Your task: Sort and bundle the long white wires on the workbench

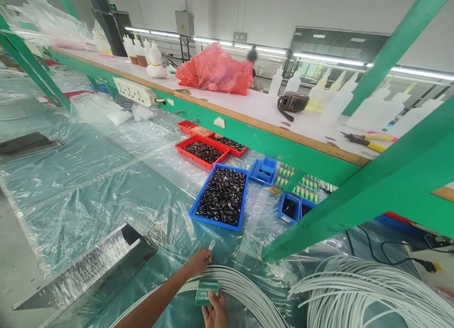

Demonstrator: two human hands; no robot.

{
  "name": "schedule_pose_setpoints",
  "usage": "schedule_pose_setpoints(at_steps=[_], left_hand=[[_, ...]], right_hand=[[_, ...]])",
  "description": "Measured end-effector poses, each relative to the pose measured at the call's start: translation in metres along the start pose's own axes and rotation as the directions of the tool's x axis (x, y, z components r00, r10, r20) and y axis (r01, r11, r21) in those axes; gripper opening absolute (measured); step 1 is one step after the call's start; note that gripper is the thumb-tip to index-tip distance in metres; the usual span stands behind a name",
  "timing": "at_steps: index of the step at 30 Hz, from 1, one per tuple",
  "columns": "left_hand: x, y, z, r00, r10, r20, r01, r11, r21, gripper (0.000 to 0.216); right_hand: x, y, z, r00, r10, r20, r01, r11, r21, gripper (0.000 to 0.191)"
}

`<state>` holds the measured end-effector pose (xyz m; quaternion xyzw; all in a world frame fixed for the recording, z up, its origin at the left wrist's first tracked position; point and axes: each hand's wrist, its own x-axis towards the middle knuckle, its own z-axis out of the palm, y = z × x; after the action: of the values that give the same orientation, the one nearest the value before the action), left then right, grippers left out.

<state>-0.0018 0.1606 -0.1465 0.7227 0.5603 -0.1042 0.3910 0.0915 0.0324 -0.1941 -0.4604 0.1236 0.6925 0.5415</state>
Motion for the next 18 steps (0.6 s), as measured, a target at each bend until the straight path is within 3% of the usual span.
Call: schedule_pose_setpoints(at_steps=[6, 13, 18], left_hand=[[0.005, -0.002, 0.006, 0.998, -0.006, 0.058, 0.006, 1.000, 0.001, 0.021], [-0.007, 0.005, 0.004, 0.998, 0.017, 0.066, -0.017, 1.000, 0.012, 0.022], [-0.008, 0.002, 0.003, 0.997, 0.048, 0.065, -0.048, 0.999, 0.001, 0.023]], right_hand=[[-0.004, 0.000, -0.007, 0.993, 0.003, 0.119, -0.008, 0.999, 0.042, 0.041], [-0.004, 0.011, -0.014, 0.991, -0.040, 0.126, 0.031, 0.997, 0.072, 0.039], [-0.002, 0.003, -0.013, 0.994, 0.021, 0.111, -0.027, 0.998, 0.053, 0.041]])
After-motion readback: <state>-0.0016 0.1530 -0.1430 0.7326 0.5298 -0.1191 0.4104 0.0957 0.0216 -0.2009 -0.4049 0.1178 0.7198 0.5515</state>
